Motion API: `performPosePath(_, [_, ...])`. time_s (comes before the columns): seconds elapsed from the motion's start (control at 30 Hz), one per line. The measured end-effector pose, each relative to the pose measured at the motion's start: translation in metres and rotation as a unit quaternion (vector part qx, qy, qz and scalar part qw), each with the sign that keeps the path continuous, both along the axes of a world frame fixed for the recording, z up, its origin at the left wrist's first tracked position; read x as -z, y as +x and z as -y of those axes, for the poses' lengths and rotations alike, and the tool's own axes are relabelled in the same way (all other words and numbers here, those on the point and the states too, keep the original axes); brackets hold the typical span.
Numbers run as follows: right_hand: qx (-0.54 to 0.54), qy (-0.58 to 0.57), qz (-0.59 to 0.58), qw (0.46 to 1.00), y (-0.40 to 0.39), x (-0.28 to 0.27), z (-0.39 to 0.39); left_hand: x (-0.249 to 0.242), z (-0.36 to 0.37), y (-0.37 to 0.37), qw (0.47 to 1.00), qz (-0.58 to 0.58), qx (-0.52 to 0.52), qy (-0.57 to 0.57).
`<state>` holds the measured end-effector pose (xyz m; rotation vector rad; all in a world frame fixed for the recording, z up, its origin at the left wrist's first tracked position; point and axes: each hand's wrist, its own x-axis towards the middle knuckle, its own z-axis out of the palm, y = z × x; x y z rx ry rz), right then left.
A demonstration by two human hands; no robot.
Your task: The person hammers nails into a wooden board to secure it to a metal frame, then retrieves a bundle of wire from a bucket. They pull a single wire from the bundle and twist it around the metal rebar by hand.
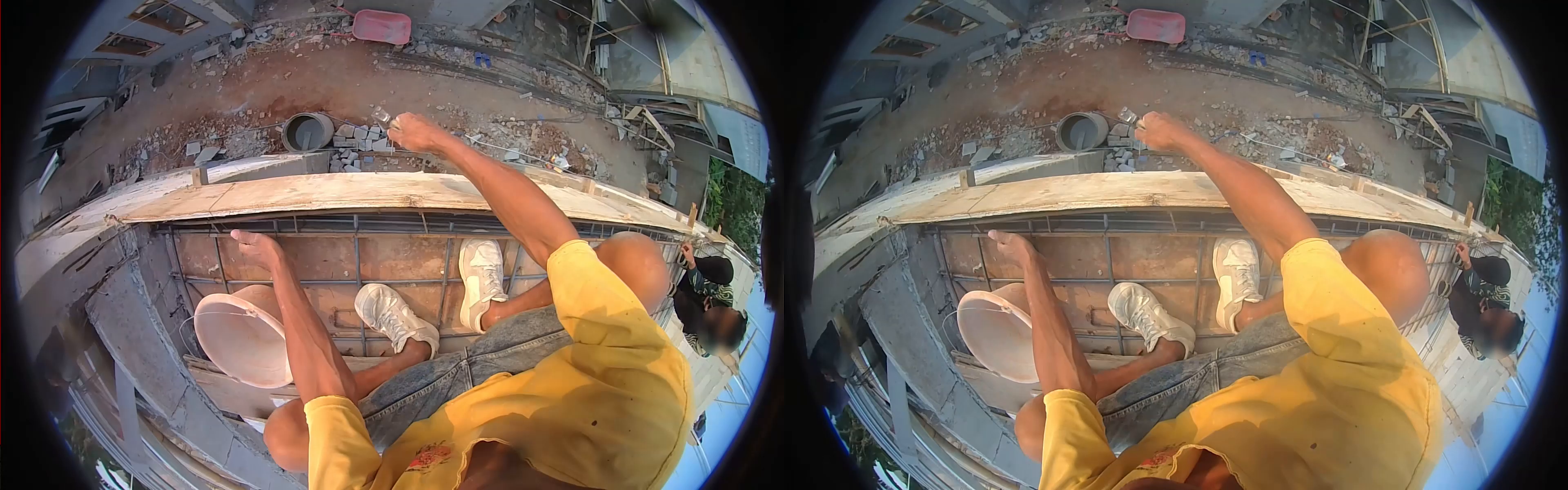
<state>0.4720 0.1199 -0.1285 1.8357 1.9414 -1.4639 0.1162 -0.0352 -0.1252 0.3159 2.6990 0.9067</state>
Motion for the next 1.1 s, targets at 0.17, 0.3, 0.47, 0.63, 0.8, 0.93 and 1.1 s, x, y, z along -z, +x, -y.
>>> performPosePath(0.17, [-0.007, 0.005, 0.059, 0.998, -0.017, 0.053, -0.006, 0.002, 0.01, 0.013, 0.99, -0.114, 0.061, -0.055])
performPosePath(0.3, [-0.037, -0.037, 0.059, 0.997, -0.04, 0.086, 0.009, -0.002, -0.001, 0.006, 0.998, -0.049, -0.014, -0.023])
performPosePath(0.47, [-0.11, -0.046, 0.058, 0.991, -0.068, 0.098, 0.026, 0.011, 0.004, -0.002, 0.993, -0.065, -0.015, -0.098])
performPosePath(0.63, [-0.127, -0.035, 0.075, 0.988, -0.07, 0.107, 0.038, -0.002, 0.01, 0.032, 0.977, -0.213, 0.02, -0.025])
performPosePath(0.8, [-0.137, -0.055, 0.071, 0.986, -0.054, 0.098, 0.038, -0.035, 0.024, 0.089, 0.987, -0.064, 0.135, 0.057])
performPosePath(0.93, [-0.168, -0.029, 0.094, 0.981, -0.057, 0.086, 0.039, -0.02, -0.006, 0.067, 0.996, -0.073, -0.02, 0.04])
performPosePath(1.1, [-0.154, -0.038, 0.078, 0.984, -0.047, 0.09, 0.038, -0.001, -0.003, 0.069, 0.963, -0.258, 0.061, -0.058])
